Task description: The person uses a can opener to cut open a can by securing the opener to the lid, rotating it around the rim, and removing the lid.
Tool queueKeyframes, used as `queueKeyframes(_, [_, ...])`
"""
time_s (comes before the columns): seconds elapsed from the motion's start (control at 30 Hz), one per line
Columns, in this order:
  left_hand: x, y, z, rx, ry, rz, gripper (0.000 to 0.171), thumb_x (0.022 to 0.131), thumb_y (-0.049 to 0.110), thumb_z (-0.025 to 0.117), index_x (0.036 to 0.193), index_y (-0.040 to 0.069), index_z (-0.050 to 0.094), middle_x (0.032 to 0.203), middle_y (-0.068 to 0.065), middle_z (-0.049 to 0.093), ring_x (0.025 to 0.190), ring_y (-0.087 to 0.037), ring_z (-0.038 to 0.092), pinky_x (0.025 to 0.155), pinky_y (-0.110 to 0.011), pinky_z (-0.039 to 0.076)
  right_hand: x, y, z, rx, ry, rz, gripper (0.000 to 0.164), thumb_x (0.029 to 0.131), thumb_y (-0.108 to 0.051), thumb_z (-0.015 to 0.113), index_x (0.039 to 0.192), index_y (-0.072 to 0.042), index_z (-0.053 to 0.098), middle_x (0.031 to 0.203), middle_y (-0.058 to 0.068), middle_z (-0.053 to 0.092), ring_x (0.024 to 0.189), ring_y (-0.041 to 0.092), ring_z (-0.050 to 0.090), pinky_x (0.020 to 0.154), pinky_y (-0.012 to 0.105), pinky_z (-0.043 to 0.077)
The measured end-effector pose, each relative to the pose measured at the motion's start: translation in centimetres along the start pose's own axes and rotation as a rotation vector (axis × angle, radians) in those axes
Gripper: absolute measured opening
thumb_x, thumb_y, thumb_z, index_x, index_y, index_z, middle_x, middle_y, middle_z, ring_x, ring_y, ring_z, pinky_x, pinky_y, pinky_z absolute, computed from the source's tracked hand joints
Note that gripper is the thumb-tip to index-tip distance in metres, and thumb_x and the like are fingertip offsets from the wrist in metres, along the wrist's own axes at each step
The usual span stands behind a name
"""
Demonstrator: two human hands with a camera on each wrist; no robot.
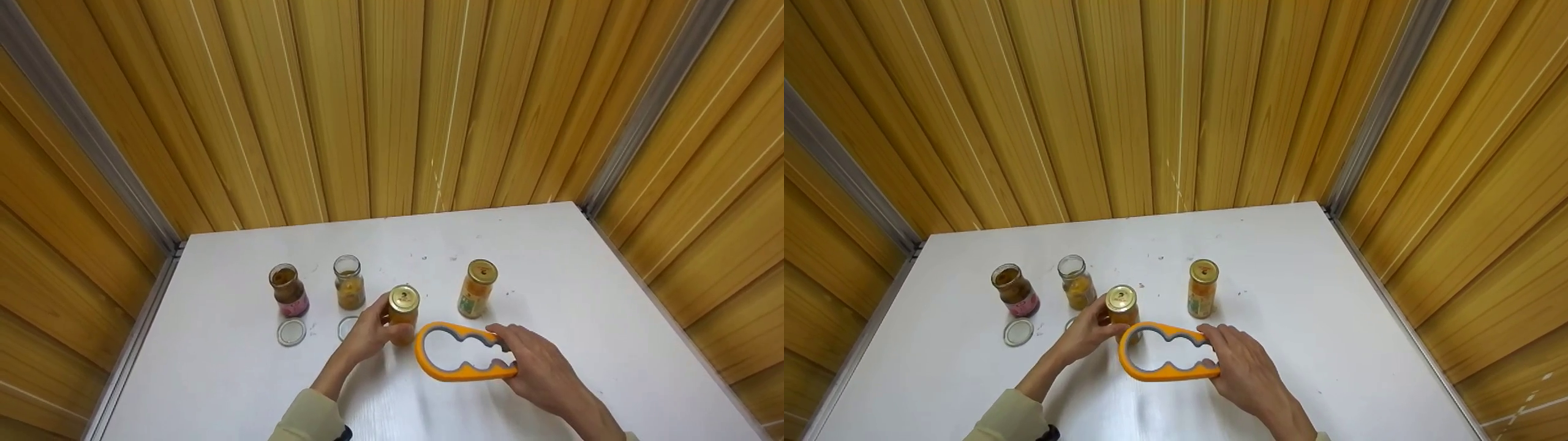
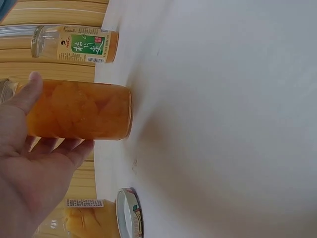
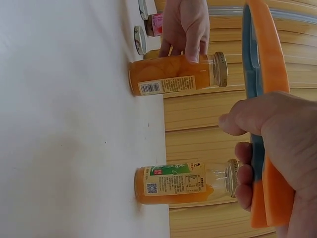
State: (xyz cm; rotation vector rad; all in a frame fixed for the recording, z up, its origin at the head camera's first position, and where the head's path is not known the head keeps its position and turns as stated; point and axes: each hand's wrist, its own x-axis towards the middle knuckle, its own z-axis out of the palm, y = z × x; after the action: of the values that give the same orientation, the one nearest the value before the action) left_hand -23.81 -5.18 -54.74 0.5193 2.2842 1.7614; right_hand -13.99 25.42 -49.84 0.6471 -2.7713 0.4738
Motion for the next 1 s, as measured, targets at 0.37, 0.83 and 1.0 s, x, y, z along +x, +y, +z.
queueKeyframes(0.37, [-3.5, 0.2, -0.3, -0.042, -0.056, 0.056, 0.066, 0.079, 0.025, 0.075, 0.136, 0.023, 0.043, 0.129, 0.005, 0.051, 0.122, -0.017, 0.045, 0.103, -0.036, 0.034, 1.2, -0.5, -0.3, 0.027, 0.072, -0.092, 0.061, 0.069, -0.02, 0.079, 0.123, -0.021, 0.051, 0.096, -0.014, 0.056, 0.077, 0.002, 0.052, 0.065, 0.021, 0.049])
queueKeyframes(0.83, [-7.3, 0.8, 0.8, -0.086, -0.107, -0.021, 0.061, 0.079, 0.016, 0.075, 0.131, 0.03, 0.047, 0.125, 0.01, 0.053, 0.116, -0.011, 0.05, 0.102, -0.032, 0.036, 2.9, -2.4, -0.2, 0.046, 0.039, -0.084, 0.064, 0.064, -0.025, 0.083, 0.12, -0.025, 0.052, 0.098, -0.016, 0.055, 0.078, 0.004, 0.051, 0.067, 0.023, 0.048])
queueKeyframes(1.0, [-8.3, 1.2, 1.3, -0.094, -0.11, -0.12, 0.062, 0.076, 0.019, 0.077, 0.129, 0.034, 0.047, 0.123, 0.012, 0.054, 0.118, -0.013, 0.048, 0.103, -0.04, 0.034, 3.4, -3.3, 0.0, 0.085, 0.01, -0.087, 0.064, 0.064, -0.026, 0.084, 0.119, -0.029, 0.051, 0.1, -0.019, 0.053, 0.08, 0.0, 0.05, 0.069, 0.024, 0.048])
